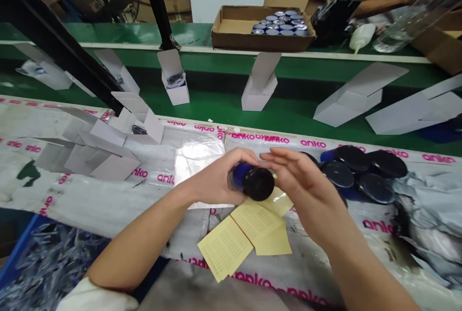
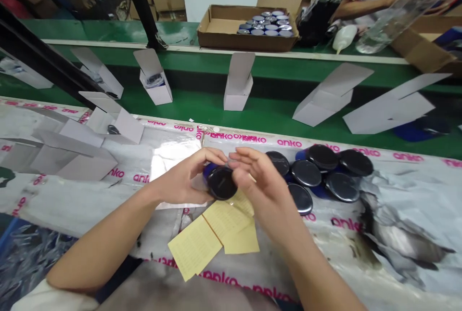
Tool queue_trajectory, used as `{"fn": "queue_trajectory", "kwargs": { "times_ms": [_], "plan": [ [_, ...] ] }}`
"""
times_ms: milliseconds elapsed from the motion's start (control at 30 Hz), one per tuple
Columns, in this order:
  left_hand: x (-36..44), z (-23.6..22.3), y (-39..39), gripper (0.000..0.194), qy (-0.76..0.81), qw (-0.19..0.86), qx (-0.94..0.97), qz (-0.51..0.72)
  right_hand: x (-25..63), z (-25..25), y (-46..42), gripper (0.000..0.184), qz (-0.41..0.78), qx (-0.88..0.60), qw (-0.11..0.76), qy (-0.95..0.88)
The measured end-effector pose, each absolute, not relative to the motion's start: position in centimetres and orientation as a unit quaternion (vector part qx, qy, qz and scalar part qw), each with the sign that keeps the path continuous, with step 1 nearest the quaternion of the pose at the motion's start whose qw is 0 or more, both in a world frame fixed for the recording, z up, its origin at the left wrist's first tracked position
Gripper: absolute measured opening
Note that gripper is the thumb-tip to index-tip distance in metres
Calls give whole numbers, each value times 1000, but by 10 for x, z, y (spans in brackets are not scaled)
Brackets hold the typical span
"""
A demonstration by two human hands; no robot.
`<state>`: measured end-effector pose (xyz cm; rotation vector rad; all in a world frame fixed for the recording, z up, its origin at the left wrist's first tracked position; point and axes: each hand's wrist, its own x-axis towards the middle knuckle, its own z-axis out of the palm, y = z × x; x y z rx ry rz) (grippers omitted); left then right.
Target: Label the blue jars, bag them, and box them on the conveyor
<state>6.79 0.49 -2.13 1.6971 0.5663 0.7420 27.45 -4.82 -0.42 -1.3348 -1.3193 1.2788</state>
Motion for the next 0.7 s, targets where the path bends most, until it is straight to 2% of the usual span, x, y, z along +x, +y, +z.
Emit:
{"fn": "queue_trajectory", "kwargs": {
  "times_ms": [67, 133, 267, 333, 433, 567, 700],
  "plan": [
    [71, -24, 7, 28, 272, 551, 712, 340, 273, -9, -48, 59, 441, -521, 356, -638],
    [69, -24, 11, 10, 298, 532, 716, 341, 266, -14, -46, 64, 362, -525, 294, -712],
    [44, -18, 26, 24, 387, 395, 763, 336, 249, -22, -37, 54, 277, -537, 254, -755],
    [28, -16, 34, 24, 465, 327, 771, 289, 243, -24, -33, 45, 271, -538, 246, -760],
    [13, -19, 44, 25, 531, 294, 771, 195, 239, -23, -29, 38, 275, -540, 221, -764],
    [10, -28, 51, 4, 548, 304, 753, 200, 241, -18, -29, 58, 295, -539, 185, -767],
    [9, -28, 52, 10, 545, 326, 723, 272, 244, -15, -29, 70, 287, -531, 146, -784]
  ]
}}
